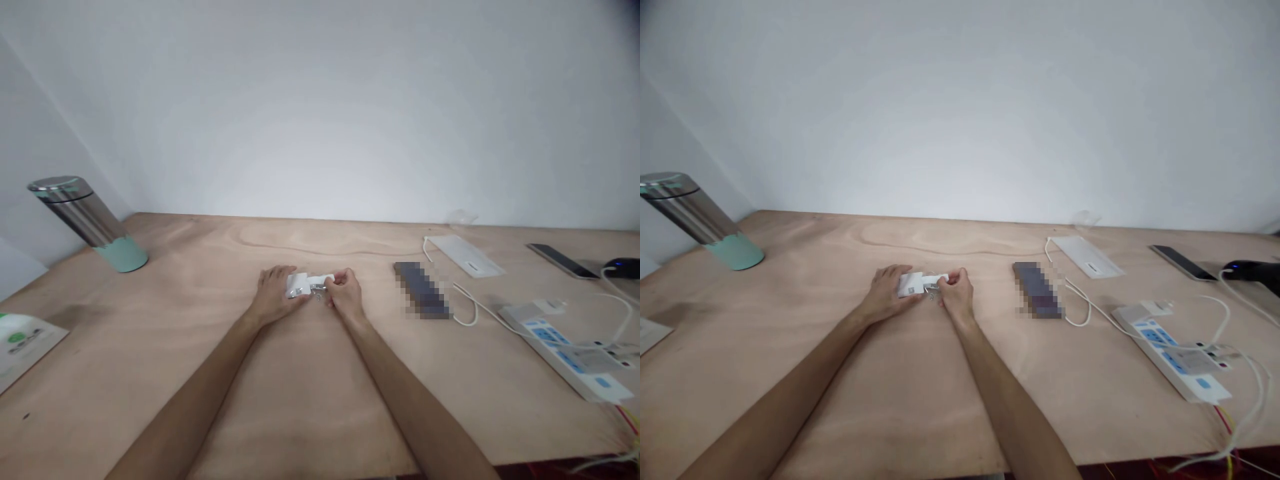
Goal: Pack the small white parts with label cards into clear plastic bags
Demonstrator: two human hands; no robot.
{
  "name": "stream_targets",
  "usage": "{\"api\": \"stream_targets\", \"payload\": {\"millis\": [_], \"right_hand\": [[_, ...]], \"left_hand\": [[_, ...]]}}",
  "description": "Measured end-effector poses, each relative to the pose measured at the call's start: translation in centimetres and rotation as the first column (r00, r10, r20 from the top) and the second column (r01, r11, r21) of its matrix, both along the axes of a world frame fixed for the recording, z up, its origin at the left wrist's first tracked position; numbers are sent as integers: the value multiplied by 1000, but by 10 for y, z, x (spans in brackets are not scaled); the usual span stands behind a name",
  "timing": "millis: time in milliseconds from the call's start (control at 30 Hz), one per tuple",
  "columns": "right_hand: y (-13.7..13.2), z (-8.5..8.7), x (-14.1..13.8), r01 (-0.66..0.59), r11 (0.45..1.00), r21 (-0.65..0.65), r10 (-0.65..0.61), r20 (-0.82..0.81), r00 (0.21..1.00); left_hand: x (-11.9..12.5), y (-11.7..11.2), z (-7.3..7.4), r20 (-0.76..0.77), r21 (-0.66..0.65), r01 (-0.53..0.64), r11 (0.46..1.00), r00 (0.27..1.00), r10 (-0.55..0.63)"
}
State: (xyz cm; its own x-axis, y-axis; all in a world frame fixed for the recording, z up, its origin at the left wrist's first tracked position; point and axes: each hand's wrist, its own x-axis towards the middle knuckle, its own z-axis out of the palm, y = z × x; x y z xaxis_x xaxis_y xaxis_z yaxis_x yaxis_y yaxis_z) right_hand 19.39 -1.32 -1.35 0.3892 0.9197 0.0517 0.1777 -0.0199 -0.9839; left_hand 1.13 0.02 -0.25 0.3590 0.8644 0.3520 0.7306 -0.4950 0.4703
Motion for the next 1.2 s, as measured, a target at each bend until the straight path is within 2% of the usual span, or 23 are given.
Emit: {"api": "stream_targets", "payload": {"millis": [167, 333, 433, 567, 733, 1033, 1200], "right_hand": [[-2, 1, -1, -65, 998, 14, 64, 31, 997], [-5, 3, -8, -165, 986, -20, 165, -9, 986], [-5, 2, -8, -165, 986, -35, 164, -40, 986], [-3, 1, -6, -136, 990, -39, 137, 17, 990], [-5, 4, -6, -121, 991, -48, 123, 28, 992], [-11, 10, -5, -250, 968, -32, 251, 53, 967], [-12, 9, -5, -317, 948, -31, 318, 92, 944]], "left_hand": [[1, -2, 0, -30, -20, 139, 990, 990, -139], [7, -4, -2, 40, -10, 177, 984, 983, -176], [8, -5, -2, 78, -17, 146, 989, 986, -145], [8, -6, -1, 131, -73, 110, 991, 986, -100], [7, -2, -2, 281, -176, 124, 976, 957, -71], [5, 6, -11, 452, -223, 121, 967, 892, -7], [4, 7, -12, 497, -229, 100, 968, 867, 29]]}}
